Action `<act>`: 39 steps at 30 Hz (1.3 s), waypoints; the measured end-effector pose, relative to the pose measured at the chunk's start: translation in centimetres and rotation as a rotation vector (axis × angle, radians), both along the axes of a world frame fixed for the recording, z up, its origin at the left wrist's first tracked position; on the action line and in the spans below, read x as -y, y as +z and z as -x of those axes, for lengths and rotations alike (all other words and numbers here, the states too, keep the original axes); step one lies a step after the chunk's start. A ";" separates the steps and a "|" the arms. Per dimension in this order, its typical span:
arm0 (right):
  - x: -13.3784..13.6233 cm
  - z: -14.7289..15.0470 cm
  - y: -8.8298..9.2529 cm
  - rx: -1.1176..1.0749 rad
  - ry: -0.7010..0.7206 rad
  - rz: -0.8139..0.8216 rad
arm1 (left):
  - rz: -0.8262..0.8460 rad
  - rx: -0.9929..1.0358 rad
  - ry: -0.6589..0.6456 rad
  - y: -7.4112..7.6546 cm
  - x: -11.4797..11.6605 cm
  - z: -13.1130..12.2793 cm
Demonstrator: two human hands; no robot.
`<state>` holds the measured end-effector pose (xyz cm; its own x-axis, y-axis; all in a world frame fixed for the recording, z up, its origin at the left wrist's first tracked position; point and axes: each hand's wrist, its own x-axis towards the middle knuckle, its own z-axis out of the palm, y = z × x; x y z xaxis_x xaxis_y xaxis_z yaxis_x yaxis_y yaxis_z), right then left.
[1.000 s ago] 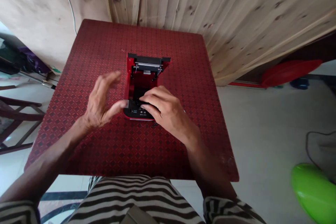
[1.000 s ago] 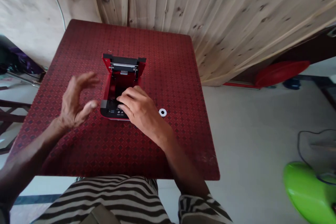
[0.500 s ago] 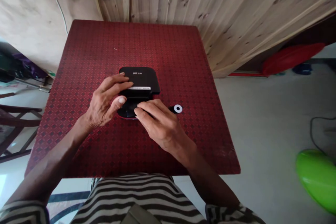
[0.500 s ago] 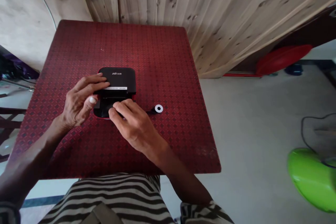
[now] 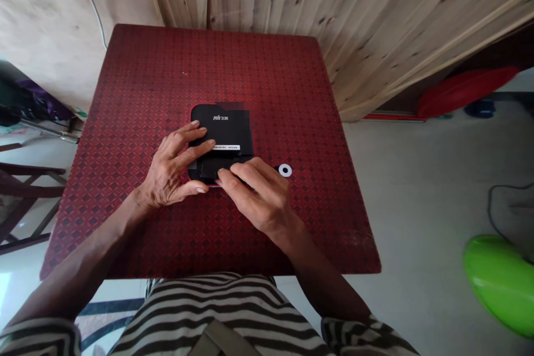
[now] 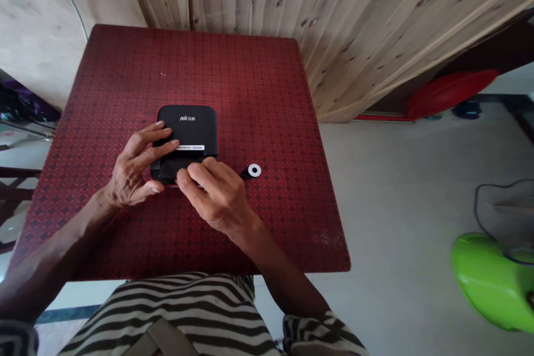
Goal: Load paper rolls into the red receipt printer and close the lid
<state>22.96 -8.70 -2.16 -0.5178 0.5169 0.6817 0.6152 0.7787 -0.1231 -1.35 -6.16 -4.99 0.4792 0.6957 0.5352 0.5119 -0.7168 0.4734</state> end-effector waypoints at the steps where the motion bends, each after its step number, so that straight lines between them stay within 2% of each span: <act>1: -0.1 0.0 -0.2 -0.010 0.003 -0.002 | -0.013 -0.008 0.004 -0.1 0.0 0.0; 9: -0.4 -0.6 -0.8 -0.071 0.000 -0.016 | -0.074 -0.089 0.038 -0.3 0.0 0.1; 13: -0.6 -2.0 -0.8 -0.210 -0.060 0.027 | -0.048 -0.094 0.045 0.3 0.5 -0.1; 16: -1.2 -2.6 -1.1 -0.343 -0.106 0.062 | -0.079 -0.082 0.107 0.8 1.5 -0.2; 19: -1.7 -2.6 -1.3 -0.442 -0.166 0.112 | -0.180 -0.108 0.213 0.7 2.8 0.0; 23: -0.8 -2.4 -1.3 -0.419 -0.211 0.216 | -0.249 -0.189 0.286 -0.3 4.1 0.4; 28: 0.4 -2.1 -2.2 -0.394 -0.280 0.296 | -0.256 -0.139 0.303 -1.3 4.0 0.6; 33: -0.4 -1.8 -3.8 -0.400 -0.285 0.318 | -0.277 -0.146 0.304 -1.5 3.8 0.6; 39: -0.5 -1.8 -3.9 -0.414 -0.247 0.299 | -0.270 -0.141 0.310 -1.6 3.9 0.7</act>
